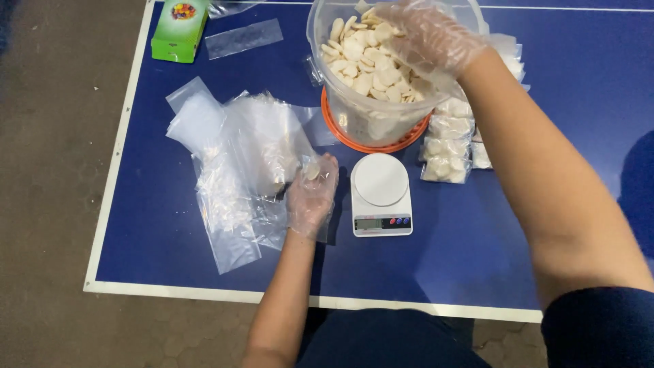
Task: Weighing and packaging small food items into plastic bags using a digital scale.
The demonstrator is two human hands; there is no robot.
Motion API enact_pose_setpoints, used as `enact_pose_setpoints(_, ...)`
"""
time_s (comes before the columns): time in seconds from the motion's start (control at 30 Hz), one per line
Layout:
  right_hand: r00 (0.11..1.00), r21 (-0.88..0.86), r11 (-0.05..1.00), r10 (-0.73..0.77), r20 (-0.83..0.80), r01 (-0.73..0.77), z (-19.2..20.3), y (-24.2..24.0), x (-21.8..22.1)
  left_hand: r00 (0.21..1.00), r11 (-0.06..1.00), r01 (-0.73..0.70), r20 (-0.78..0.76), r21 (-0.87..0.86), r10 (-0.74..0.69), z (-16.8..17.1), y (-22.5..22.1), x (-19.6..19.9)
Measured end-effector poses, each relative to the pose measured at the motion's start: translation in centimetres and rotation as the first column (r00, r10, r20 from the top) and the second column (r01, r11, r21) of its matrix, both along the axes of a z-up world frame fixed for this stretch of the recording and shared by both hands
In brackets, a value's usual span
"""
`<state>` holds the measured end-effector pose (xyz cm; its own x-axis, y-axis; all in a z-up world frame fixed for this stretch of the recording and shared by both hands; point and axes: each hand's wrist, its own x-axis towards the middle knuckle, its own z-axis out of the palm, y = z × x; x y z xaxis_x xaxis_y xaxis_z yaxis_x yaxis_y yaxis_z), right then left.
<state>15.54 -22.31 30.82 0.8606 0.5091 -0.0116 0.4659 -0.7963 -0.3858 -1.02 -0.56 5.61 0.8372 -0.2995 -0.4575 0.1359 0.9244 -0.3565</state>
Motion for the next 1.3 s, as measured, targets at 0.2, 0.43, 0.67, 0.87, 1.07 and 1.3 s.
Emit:
enact_pose_setpoints(0.2,0.962,-0.325,0.946,-0.083,-0.26,-0.007,-1.8,0.7,3.3,0.995,0.998,-0.065,-0.076,-0.008,0.064,1.0,-0.1,0.4)
enact_pose_setpoints(0.43,0.996,-0.246,0.969,-0.043,-0.08,0.022,-5.5,-1.1,5.7,0.944,0.997,-0.065,0.322,-0.035,0.073,-0.5,-0.6,-0.7)
enact_pose_setpoints(0.67,0.913,-0.155,0.986,0.12,0.39,-0.063,-8.1,-4.1,7.2,0.963,0.996,-0.047,0.261,-0.075,0.065,-0.8,-0.2,-0.6)
enact_pose_setpoints(0.87,0.979,0.082,0.995,0.04,0.199,-0.057,-3.0,-3.1,0.6,0.941,0.982,0.002,0.332,-0.187,0.062,-0.3,-0.2,-1.0)
enact_pose_setpoints(1.07,0.887,0.324,0.888,0.169,0.429,-0.326,-3.6,-5.0,-2.3,0.96,0.974,-0.009,0.271,-0.224,0.071,0.8,-0.4,-1.0)
enact_pose_setpoints(1.3,0.538,0.29,0.863,-0.025,0.843,-0.413,-6.5,-2.4,-9.4,0.956,0.968,0.025,0.29,-0.25,0.05,-1.7,0.1,-0.6)
